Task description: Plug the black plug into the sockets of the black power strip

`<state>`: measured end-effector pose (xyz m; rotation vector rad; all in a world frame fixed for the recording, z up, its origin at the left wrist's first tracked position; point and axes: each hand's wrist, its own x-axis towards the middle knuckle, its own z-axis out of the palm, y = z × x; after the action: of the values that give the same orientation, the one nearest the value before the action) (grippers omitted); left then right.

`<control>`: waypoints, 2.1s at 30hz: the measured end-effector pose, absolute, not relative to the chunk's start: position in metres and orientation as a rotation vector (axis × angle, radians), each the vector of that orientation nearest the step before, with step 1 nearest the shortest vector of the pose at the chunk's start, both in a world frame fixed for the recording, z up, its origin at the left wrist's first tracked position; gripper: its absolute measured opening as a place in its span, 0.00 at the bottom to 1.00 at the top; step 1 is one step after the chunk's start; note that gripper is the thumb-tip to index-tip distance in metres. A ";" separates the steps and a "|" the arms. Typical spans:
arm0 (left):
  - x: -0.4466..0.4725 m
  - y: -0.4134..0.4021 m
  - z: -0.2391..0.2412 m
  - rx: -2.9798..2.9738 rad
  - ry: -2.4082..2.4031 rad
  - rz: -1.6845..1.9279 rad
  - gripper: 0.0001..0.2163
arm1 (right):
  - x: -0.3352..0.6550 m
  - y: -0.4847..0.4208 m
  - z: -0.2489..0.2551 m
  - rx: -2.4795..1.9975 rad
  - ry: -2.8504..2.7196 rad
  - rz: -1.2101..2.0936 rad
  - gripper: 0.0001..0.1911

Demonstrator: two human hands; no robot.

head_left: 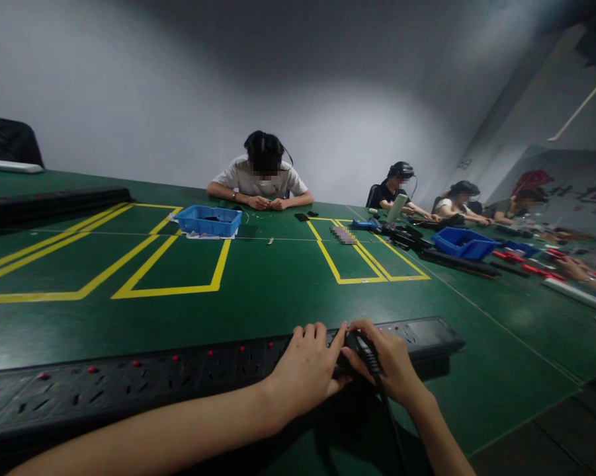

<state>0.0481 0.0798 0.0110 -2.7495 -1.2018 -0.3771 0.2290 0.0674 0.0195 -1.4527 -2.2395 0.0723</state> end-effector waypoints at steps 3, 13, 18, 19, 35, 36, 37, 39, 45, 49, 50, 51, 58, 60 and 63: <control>0.048 0.080 0.010 -2.747 -1.205 -0.372 0.32 | 0.228 0.067 0.021 -1.435 -2.233 0.058 0.13; 0.049 0.079 0.012 -2.745 -1.215 -0.362 0.32 | 0.226 0.068 0.027 -1.428 -2.227 0.048 0.10; 0.048 0.080 0.012 -2.728 -1.209 -0.382 0.33 | 0.228 0.070 0.021 -1.423 -2.243 0.019 0.10; 0.048 0.080 0.012 -2.729 -1.207 -0.387 0.33 | 0.229 0.070 0.020 -1.415 -2.242 0.014 0.10; 0.049 0.080 0.009 -2.733 -1.218 -0.374 0.33 | 0.230 0.072 0.019 -1.409 -2.226 -0.006 0.11; 0.049 0.080 0.009 -2.736 -1.218 -0.372 0.33 | 0.229 0.072 0.019 -1.409 -2.222 -0.014 0.10; 0.049 0.080 0.009 -2.739 -1.219 -0.372 0.33 | 0.229 0.072 0.019 -1.411 -2.221 -0.016 0.10; 0.049 0.080 0.008 -2.742 -1.218 -0.369 0.33 | 0.228 0.072 0.020 -1.415 -2.223 -0.014 0.10; 0.048 0.080 0.010 -2.748 -1.217 -0.376 0.33 | 0.228 0.071 0.021 -1.417 -2.247 -0.011 0.11; 0.047 0.079 0.012 -2.765 -1.226 -0.380 0.33 | 0.228 0.071 0.020 -1.425 -2.248 -0.031 0.11; 0.047 0.079 0.012 -2.767 -1.225 -0.371 0.33 | 0.228 0.071 0.020 -1.430 -2.249 -0.034 0.11; 0.047 0.079 0.013 -2.766 -1.225 -0.362 0.33 | 0.228 0.071 0.020 -1.433 -2.252 -0.035 0.12; 0.047 0.078 0.013 -2.751 -1.232 -0.376 0.33 | 0.230 0.073 0.015 -1.427 -2.252 -0.045 0.12; 0.047 0.079 0.012 -2.743 -1.226 -0.398 0.34 | 0.231 0.073 0.014 -1.420 -2.252 -0.042 0.12; 0.047 0.079 0.011 -2.738 -1.208 -0.416 0.34 | 0.231 0.073 0.015 -1.413 -2.249 -0.041 0.12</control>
<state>0.0469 0.0788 0.0112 -2.7383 -1.2079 -0.4157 0.2306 0.0729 0.0147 -1.4133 -2.2485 -0.0411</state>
